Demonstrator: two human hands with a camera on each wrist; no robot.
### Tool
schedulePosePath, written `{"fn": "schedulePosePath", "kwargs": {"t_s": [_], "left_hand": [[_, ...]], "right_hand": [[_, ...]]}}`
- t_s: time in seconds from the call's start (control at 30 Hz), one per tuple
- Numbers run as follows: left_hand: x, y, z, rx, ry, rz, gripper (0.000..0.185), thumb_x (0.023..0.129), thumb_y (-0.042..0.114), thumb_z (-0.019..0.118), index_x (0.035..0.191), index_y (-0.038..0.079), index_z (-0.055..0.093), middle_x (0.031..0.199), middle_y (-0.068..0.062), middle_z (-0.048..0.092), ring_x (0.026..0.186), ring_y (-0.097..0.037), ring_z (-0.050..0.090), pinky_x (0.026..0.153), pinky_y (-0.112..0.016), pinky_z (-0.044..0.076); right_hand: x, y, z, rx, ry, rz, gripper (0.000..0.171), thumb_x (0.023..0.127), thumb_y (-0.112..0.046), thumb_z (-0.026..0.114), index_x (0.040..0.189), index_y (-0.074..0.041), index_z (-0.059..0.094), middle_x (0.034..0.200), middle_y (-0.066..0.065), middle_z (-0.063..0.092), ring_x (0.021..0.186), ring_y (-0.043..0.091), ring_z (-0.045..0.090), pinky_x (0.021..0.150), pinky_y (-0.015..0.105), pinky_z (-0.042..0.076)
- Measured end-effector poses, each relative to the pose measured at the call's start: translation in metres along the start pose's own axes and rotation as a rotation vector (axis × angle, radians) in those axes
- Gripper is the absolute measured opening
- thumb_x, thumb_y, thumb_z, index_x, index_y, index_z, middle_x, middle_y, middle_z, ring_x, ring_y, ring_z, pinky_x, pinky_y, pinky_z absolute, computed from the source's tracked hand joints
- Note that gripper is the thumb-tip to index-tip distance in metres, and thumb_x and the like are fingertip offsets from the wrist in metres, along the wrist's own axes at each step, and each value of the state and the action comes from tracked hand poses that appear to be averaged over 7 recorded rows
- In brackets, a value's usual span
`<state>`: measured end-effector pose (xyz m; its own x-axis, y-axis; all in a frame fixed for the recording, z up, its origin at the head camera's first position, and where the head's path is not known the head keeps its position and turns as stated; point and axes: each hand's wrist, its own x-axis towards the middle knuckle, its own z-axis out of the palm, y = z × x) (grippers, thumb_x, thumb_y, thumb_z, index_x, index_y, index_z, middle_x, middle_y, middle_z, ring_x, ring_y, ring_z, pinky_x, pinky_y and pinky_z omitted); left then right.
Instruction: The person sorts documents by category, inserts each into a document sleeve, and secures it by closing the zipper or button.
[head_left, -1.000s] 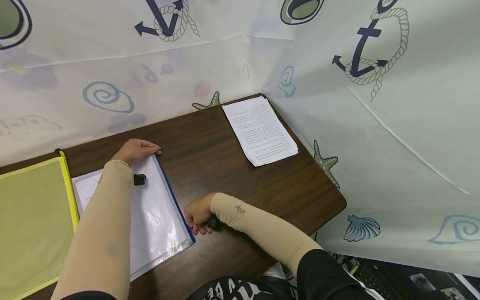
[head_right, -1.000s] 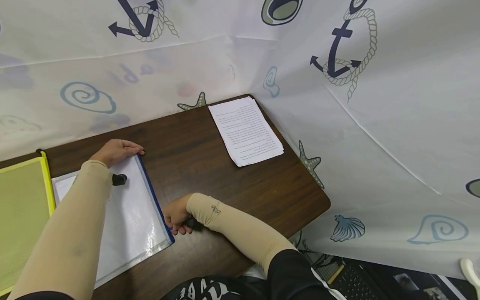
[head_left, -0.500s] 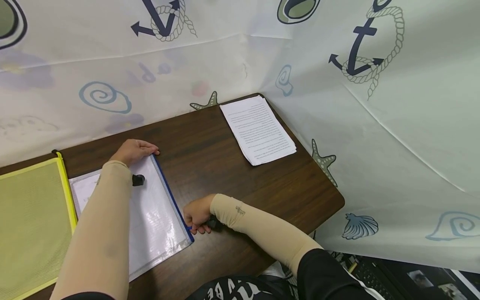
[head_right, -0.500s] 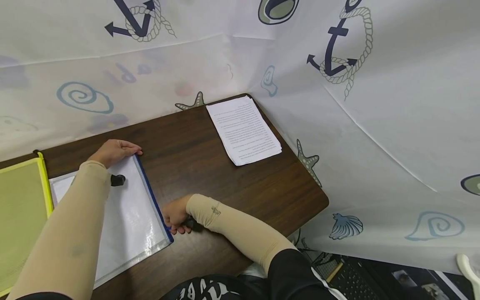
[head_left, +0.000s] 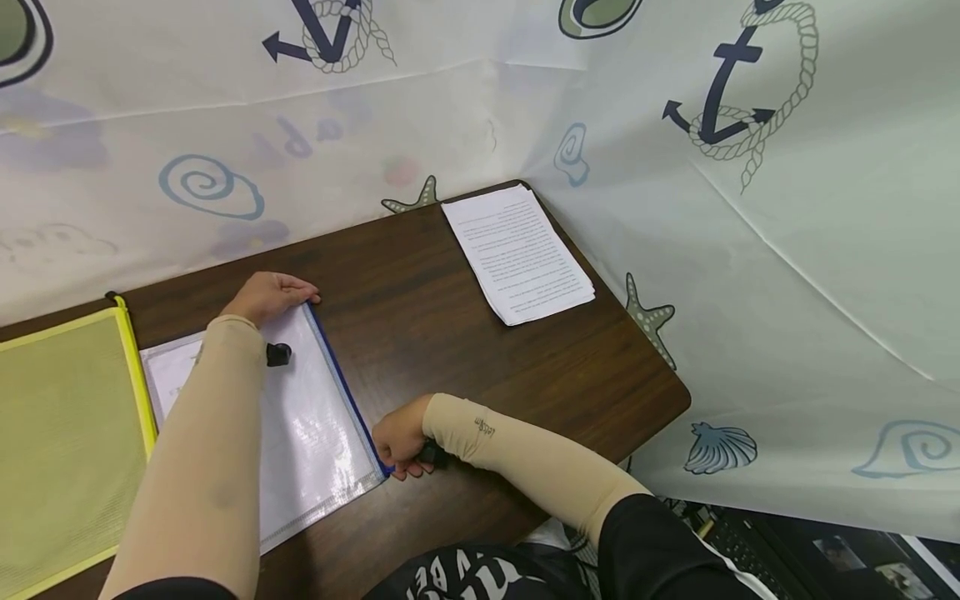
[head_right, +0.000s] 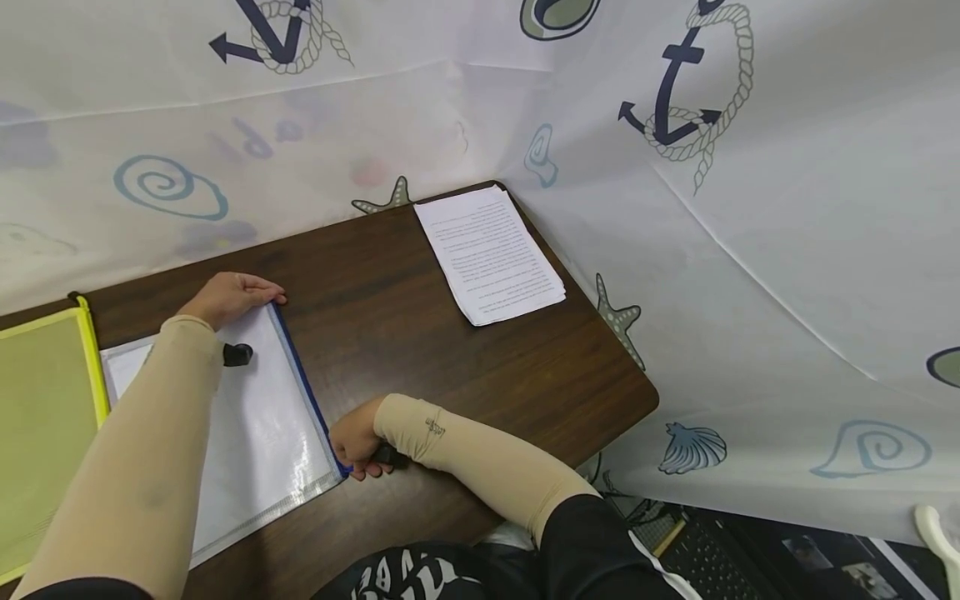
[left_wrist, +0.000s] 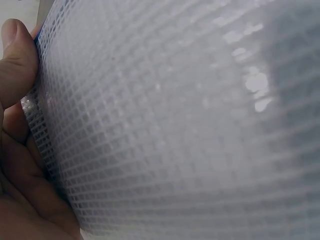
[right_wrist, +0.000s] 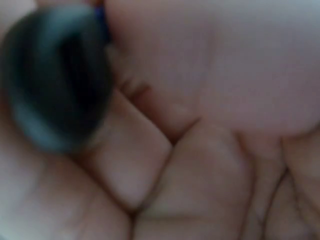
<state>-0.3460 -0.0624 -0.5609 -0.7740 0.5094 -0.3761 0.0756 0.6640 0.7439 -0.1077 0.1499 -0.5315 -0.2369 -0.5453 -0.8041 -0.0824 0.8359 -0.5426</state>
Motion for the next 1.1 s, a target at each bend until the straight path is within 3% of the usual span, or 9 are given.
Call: {"fn": "schedulePosePath", "kwargs": {"t_s": [0.37, 0.7, 0.93, 1.1], "left_hand": [[0.001, 0.002, 0.000, 0.010, 0.005, -0.003, 0.039, 0.102, 0.039, 0.062, 0.119, 0.007, 0.076, 0.123, -0.013, 0.072, 0.135, -0.038, 0.047, 0.116, -0.059, 0.026], [0.001, -0.004, 0.000, 0.001, 0.008, -0.011, 0.043, 0.102, 0.039, 0.063, 0.124, 0.004, 0.072, 0.108, -0.001, 0.077, 0.137, -0.038, 0.045, 0.116, -0.057, 0.025], [0.000, -0.004, 0.001, -0.019, 0.012, -0.007, 0.042, 0.101, 0.038, 0.063, 0.124, 0.004, 0.072, 0.109, -0.001, 0.077, 0.138, -0.037, 0.045, 0.116, -0.057, 0.025], [0.003, -0.005, 0.001, -0.021, 0.015, -0.009, 0.041, 0.101, 0.039, 0.063, 0.124, 0.005, 0.073, 0.107, 0.002, 0.078, 0.138, -0.037, 0.044, 0.117, -0.057, 0.025]], "right_hand": [[-0.001, 0.001, -0.003, 0.041, -0.020, -0.005, 0.033, 0.103, 0.001, 0.049, 0.078, 0.000, 0.070, 0.063, 0.011, 0.063, 0.050, 0.019, 0.061, 0.053, 0.028, 0.055], [-0.003, -0.001, 0.004, 0.032, 0.032, 0.006, 0.033, 0.104, 0.000, 0.050, 0.076, -0.002, 0.068, 0.060, 0.009, 0.061, 0.049, 0.018, 0.060, 0.052, 0.028, 0.053], [-0.006, -0.002, 0.014, 0.005, -0.033, 0.040, 0.033, 0.103, -0.001, 0.052, 0.076, -0.003, 0.070, 0.061, 0.010, 0.063, 0.050, 0.019, 0.061, 0.053, 0.030, 0.055], [-0.007, 0.001, 0.015, -0.006, -0.022, 0.020, 0.030, 0.101, 0.002, 0.055, 0.077, -0.002, 0.071, 0.062, 0.011, 0.065, 0.049, 0.019, 0.061, 0.053, 0.030, 0.056]]}}
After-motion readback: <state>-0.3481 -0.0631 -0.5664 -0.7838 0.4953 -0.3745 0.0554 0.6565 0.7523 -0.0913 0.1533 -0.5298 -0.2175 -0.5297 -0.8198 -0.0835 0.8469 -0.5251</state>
